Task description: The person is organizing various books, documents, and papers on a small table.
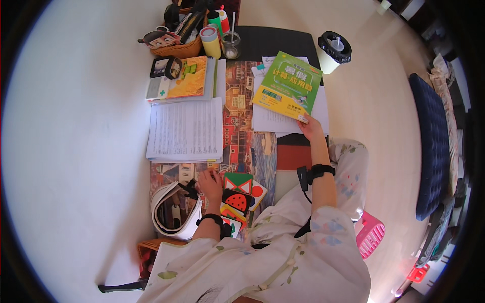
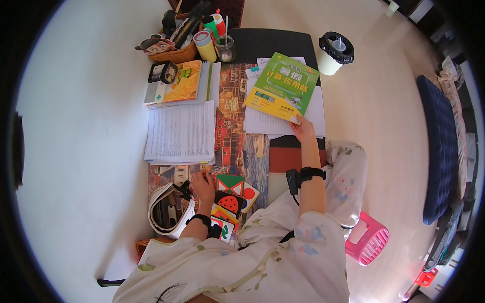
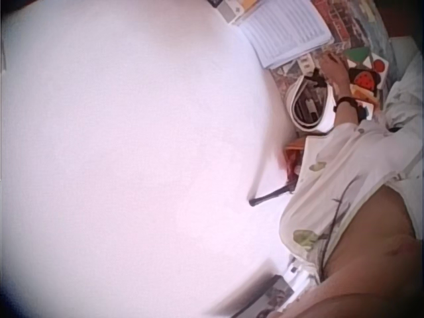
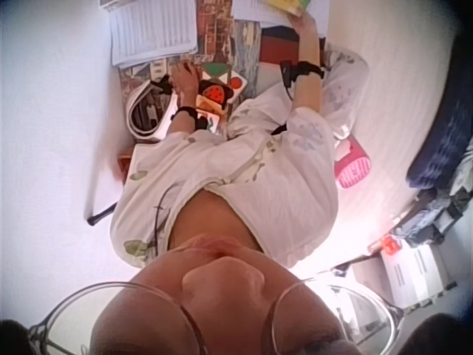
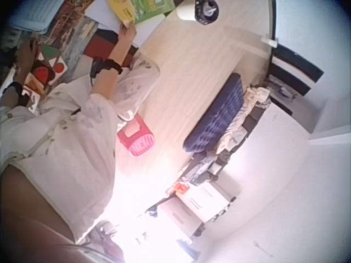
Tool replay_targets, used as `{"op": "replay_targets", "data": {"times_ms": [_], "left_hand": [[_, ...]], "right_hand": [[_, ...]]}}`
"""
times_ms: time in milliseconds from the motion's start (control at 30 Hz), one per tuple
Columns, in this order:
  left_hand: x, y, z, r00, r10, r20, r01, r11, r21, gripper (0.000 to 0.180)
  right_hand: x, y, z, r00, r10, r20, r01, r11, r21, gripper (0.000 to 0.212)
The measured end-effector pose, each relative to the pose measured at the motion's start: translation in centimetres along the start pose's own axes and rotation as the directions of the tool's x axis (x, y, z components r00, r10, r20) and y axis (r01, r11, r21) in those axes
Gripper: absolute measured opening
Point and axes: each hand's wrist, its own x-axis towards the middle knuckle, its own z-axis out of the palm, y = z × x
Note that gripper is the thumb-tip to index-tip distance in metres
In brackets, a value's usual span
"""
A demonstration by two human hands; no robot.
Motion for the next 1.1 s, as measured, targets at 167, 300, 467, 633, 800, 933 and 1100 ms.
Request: {"op": "replay_targets", "data": {"times_ms": [167, 300, 467, 633, 800, 933, 1100], "left_hand": [[0.0, -0.3, 0.1, 0.999, 0.008, -0.035, -0.007, 1.000, 0.027, 0.012], [0.0, -0.2, 0.2, 0.998, 0.019, -0.054, -0.017, 0.999, 0.038, 0.012], [-0.1, -0.3, 0.3, 0.997, 0.046, -0.058, -0.045, 0.999, 0.022, 0.012], [-0.2, -0.2, -0.2, 0.999, 0.027, -0.027, -0.027, 0.999, 0.017, 0.012], [0.1, 0.0, -0.2, 0.999, 0.029, -0.038, -0.027, 0.998, 0.065, 0.013], [0.0, -0.1, 0.0, 0.998, 0.042, -0.048, -0.037, 0.995, 0.093, 0.013], [0.0, 0.1, -0.1, 0.998, 0.025, -0.050, -0.023, 0.999, 0.041, 0.012]], "right_hand": [[0.5, 0.2, 0.4, 1.000, -0.003, 0.018, 0.005, 0.995, -0.104, 0.022], [0.3, 0.6, -0.5, 0.990, -0.029, 0.139, 0.079, 0.923, -0.376, 0.024], [-0.1, 1.4, -0.7, 0.987, -0.076, 0.142, 0.129, 0.900, -0.417, 0.029], [-0.6, 1.5, -0.5, 0.982, -0.091, 0.167, 0.155, 0.893, -0.422, 0.031], [-0.6, 1.5, -0.3, 0.981, -0.109, 0.161, 0.169, 0.888, -0.428, 0.032], [-0.7, 1.6, -0.4, 0.982, -0.105, 0.158, 0.163, 0.892, -0.421, 0.033], [-0.5, 1.7, -0.7, 0.984, -0.110, 0.140, 0.158, 0.901, -0.405, 0.034]]}}
